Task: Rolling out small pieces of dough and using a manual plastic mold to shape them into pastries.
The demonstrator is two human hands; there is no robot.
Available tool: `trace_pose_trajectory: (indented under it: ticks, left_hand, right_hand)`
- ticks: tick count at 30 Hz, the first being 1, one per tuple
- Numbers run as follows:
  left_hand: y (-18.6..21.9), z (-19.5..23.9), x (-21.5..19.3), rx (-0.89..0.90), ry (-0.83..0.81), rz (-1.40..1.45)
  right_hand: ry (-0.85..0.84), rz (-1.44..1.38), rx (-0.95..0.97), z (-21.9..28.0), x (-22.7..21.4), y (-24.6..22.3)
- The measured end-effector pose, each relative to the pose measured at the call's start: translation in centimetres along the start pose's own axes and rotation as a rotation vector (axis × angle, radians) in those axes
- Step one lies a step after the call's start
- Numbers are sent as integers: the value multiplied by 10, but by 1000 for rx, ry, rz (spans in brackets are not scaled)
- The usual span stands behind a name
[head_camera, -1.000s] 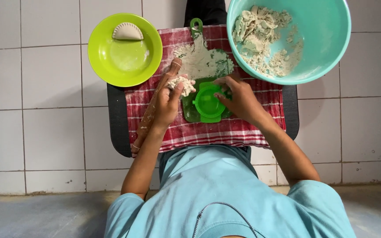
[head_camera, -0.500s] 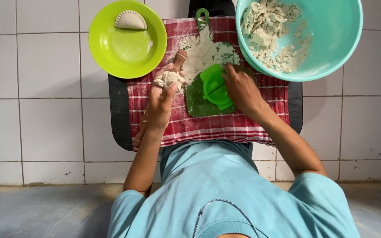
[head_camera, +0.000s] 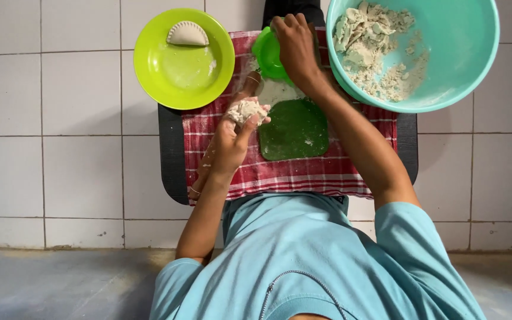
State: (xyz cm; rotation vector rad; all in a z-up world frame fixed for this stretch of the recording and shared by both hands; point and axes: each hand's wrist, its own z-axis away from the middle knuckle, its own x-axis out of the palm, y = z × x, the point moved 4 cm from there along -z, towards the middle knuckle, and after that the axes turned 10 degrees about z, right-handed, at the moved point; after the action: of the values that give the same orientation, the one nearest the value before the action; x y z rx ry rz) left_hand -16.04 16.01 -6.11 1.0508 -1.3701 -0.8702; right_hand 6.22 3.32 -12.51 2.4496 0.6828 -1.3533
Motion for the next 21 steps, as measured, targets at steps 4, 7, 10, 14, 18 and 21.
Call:
trace_pose_trajectory:
  ticks: [4, 7, 10, 14, 18, 21]
  left_hand:
    - [-2, -11, 7, -35, -43, 67]
    - [2, -17, 18, -74, -44, 100]
    - [1, -29, 29, -12, -46, 109]
    - [-20, -42, 44, 196, -54, 183]
    - [-39, -55, 50, 211, -83, 105]
    - [-50, -64, 54, 241, -46, 1]
  right_hand:
    - [-67, -198, 133, 16, 44, 14]
    - [-132, -388, 94, 31, -15, 5]
    - [-121, -637, 22, 49, -84, -5]
    - [-227, -1195, 204, 90, -129, -7]
    - [-324, -1496, 392, 123, -120, 1]
    - [-348, -1670, 486, 141, -93, 8]
